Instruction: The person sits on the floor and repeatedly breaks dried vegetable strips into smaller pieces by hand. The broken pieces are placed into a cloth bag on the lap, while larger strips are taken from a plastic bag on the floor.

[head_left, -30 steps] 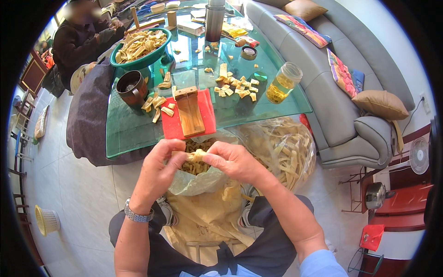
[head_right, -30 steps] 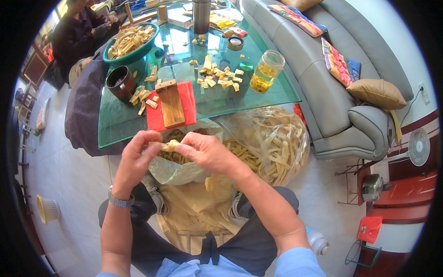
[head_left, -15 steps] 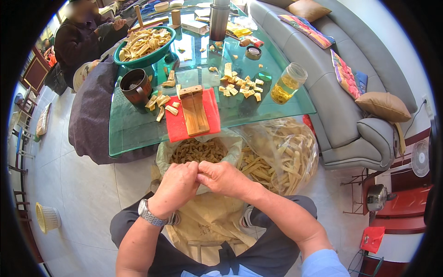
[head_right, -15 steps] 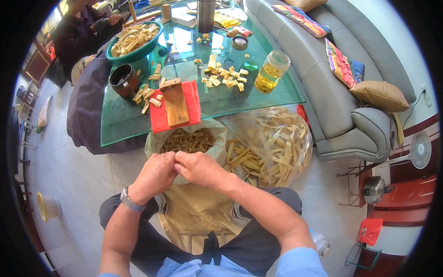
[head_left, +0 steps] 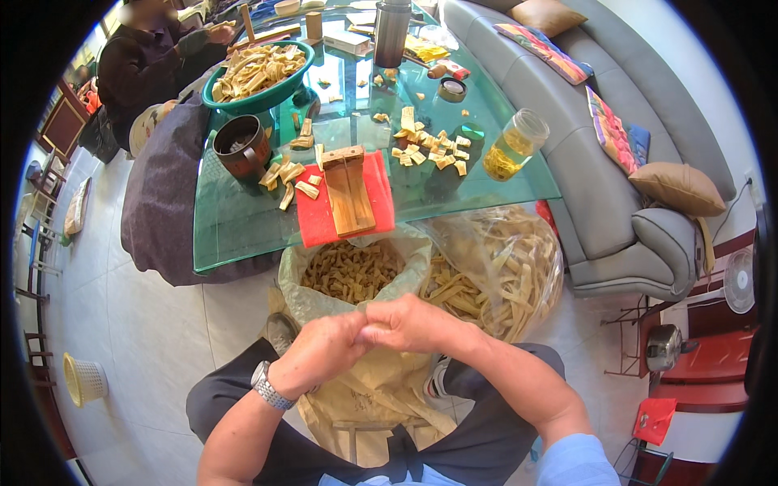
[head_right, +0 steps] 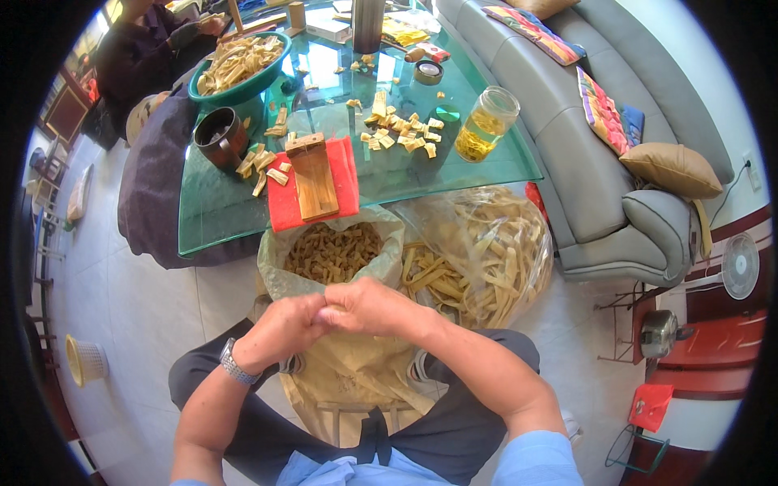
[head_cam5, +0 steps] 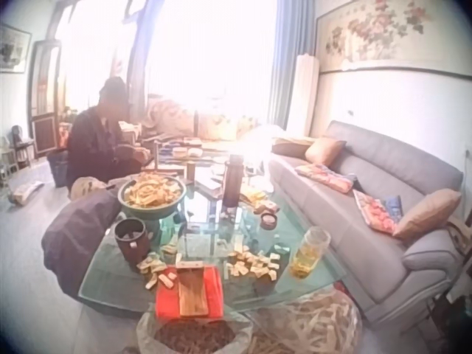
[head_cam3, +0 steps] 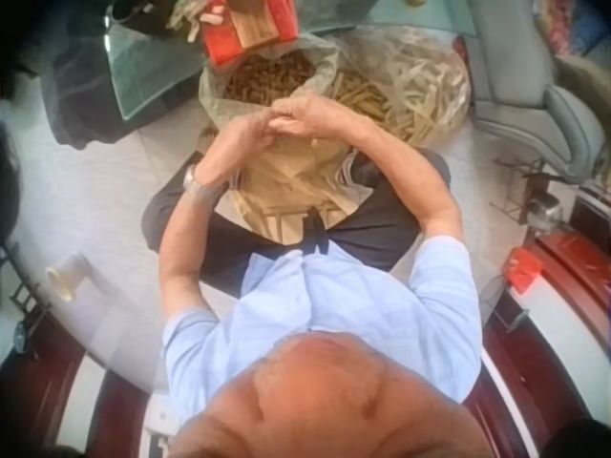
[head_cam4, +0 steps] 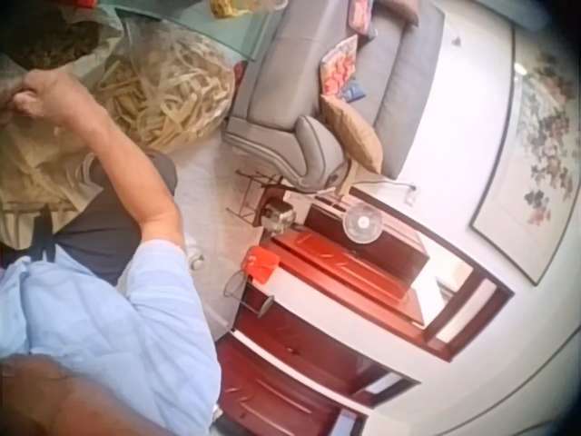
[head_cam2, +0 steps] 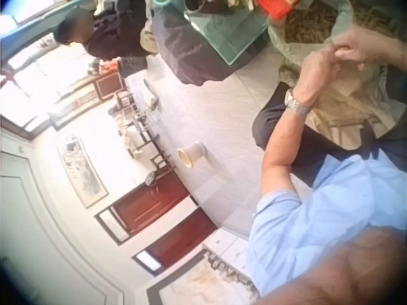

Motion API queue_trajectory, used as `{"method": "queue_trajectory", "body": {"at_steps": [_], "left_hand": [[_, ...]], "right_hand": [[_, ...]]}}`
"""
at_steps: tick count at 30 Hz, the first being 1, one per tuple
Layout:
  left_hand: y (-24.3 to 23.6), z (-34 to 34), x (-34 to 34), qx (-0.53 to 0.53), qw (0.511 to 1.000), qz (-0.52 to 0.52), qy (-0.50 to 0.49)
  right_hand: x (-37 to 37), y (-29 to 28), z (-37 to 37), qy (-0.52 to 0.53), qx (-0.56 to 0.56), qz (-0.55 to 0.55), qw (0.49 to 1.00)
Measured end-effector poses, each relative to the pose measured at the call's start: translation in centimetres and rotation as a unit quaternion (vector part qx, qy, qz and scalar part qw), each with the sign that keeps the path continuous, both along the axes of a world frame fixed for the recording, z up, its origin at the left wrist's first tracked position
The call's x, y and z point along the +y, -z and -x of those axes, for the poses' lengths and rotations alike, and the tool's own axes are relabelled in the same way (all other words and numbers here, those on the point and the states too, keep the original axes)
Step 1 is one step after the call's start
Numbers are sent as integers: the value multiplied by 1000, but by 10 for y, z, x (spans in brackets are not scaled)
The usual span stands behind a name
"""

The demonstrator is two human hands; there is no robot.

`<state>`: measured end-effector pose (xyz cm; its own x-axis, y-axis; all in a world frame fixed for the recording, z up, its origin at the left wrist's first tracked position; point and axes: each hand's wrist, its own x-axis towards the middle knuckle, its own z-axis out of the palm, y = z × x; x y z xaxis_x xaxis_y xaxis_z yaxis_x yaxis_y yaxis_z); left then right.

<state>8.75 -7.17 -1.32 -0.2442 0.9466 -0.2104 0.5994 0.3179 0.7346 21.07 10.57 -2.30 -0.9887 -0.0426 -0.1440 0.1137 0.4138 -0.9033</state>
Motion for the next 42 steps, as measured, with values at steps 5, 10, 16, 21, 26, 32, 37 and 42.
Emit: {"method": "queue_trajectory", "body": {"at_steps": [5,10,16,21,26,32,37,42], "left_hand": [[-7,-6,-20,-109,986,48,120],[-8,-8,-19,-151,985,-1,77],[-32,5,-16,-143,987,9,74],[-20,6,-35,-111,978,-4,177],[-31,16,-37,-214,964,53,146],[-36,30,-34,-219,970,30,100],[-45,46,-15,-210,977,-6,-41],[-38,65,23,-188,956,-157,-164]], "right_hand": [[-6,-8,-22,-103,-108,56,987],[-7,-13,-20,-78,-76,72,991],[-8,-23,-11,-76,-17,108,991],[-14,-20,-27,-140,-37,110,983],[-13,-24,-33,-135,-13,85,987],[-5,-39,-26,-89,33,40,995],[21,-35,-5,36,135,-38,989],[49,-31,36,155,255,-191,935]]}}
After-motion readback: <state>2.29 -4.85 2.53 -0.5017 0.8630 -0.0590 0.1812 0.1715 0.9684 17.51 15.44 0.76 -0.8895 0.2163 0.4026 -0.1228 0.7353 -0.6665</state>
